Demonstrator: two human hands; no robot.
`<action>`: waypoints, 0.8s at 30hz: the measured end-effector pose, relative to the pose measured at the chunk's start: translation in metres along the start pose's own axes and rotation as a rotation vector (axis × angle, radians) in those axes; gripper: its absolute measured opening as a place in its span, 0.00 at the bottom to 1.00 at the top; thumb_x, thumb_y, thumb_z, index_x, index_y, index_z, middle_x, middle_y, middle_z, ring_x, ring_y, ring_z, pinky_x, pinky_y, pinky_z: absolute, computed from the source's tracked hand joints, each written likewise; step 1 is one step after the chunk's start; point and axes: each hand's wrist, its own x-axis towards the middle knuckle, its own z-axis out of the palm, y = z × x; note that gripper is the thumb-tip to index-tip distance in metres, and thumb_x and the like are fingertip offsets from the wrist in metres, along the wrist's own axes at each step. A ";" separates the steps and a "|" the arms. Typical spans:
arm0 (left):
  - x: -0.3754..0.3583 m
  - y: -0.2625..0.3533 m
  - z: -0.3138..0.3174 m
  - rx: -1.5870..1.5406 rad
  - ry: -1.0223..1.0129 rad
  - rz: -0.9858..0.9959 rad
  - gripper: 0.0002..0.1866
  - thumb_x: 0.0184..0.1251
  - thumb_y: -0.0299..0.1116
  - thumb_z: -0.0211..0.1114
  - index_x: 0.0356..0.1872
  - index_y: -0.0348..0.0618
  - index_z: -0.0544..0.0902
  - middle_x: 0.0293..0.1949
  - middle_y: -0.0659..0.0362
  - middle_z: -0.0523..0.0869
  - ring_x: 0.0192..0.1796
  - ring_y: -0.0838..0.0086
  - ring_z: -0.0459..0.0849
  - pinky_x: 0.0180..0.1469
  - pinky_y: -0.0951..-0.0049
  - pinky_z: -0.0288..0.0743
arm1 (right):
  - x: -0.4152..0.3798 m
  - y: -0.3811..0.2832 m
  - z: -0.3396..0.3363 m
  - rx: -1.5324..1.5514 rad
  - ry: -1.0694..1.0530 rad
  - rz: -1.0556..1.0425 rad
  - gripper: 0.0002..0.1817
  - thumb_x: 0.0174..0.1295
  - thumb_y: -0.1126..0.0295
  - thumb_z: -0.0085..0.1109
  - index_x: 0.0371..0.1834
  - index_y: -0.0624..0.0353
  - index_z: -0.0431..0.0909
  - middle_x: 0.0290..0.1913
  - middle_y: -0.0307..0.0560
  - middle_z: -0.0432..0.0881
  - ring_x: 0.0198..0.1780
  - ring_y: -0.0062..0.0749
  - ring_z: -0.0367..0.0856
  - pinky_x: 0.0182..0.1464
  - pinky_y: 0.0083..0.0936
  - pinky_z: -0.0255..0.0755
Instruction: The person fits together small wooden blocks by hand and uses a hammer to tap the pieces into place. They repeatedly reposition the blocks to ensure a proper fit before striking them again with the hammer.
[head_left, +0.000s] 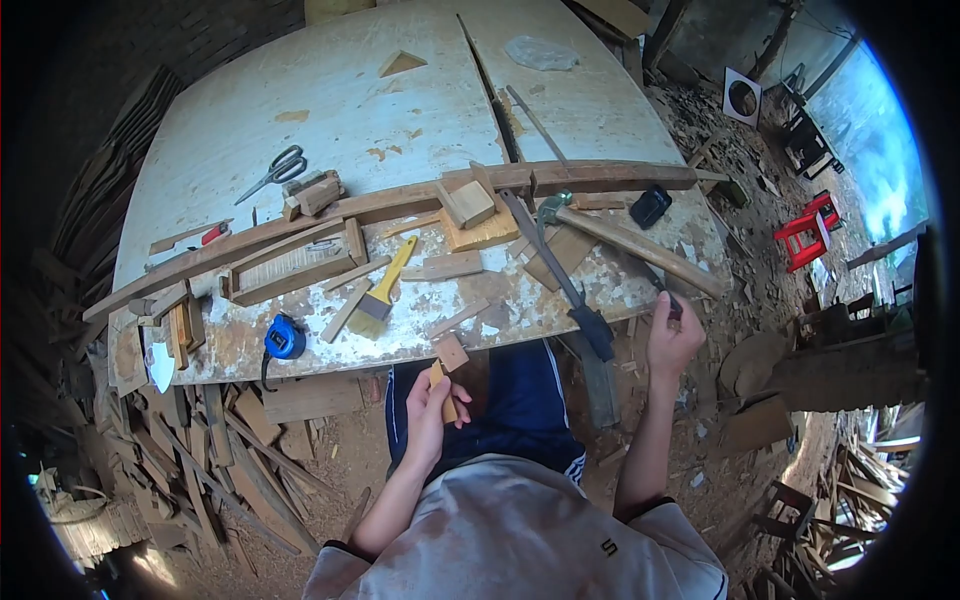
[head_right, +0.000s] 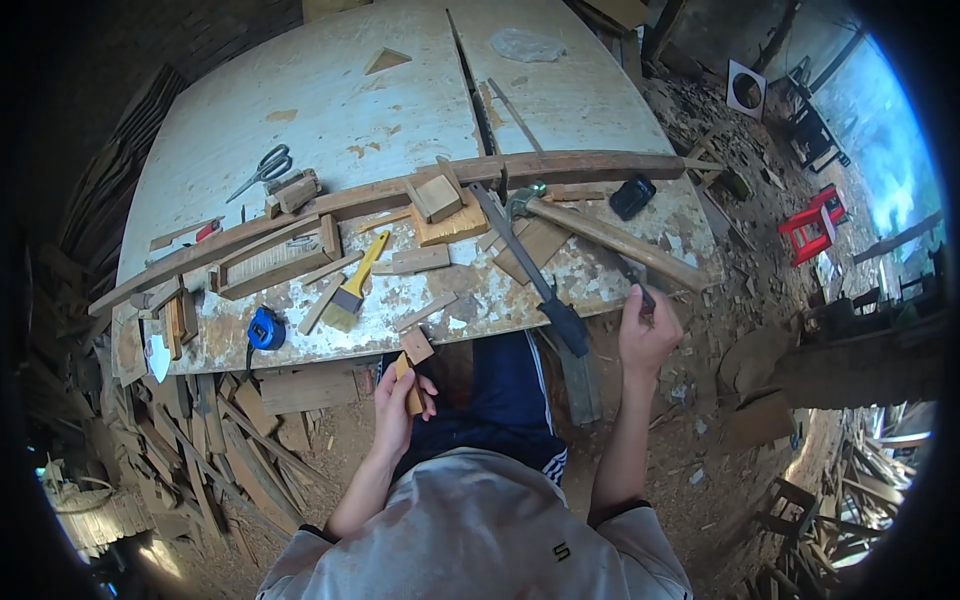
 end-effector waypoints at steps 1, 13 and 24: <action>0.000 0.000 0.000 -0.002 -0.004 -0.001 0.13 0.92 0.40 0.52 0.61 0.42 0.75 0.37 0.54 0.88 0.27 0.73 0.86 0.26 0.75 0.77 | 0.011 -0.007 0.000 0.018 0.035 -0.028 0.08 0.74 0.74 0.68 0.48 0.68 0.90 0.34 0.50 0.91 0.34 0.35 0.89 0.40 0.28 0.81; 0.004 0.000 0.007 -0.043 -0.029 -0.032 0.14 0.91 0.40 0.52 0.61 0.41 0.75 0.37 0.53 0.89 0.27 0.72 0.87 0.26 0.75 0.77 | 0.054 0.018 -0.024 0.523 0.086 0.333 0.16 0.88 0.64 0.54 0.54 0.68 0.84 0.25 0.39 0.78 0.23 0.19 0.76 0.27 0.20 0.76; 0.006 -0.002 0.009 -0.067 -0.021 -0.008 0.15 0.92 0.39 0.55 0.64 0.39 0.75 0.38 0.53 0.90 0.27 0.72 0.88 0.26 0.76 0.77 | 0.066 0.005 -0.026 0.199 -0.010 0.072 0.19 0.86 0.68 0.56 0.36 0.69 0.85 0.35 0.38 0.81 0.33 0.23 0.78 0.43 0.20 0.73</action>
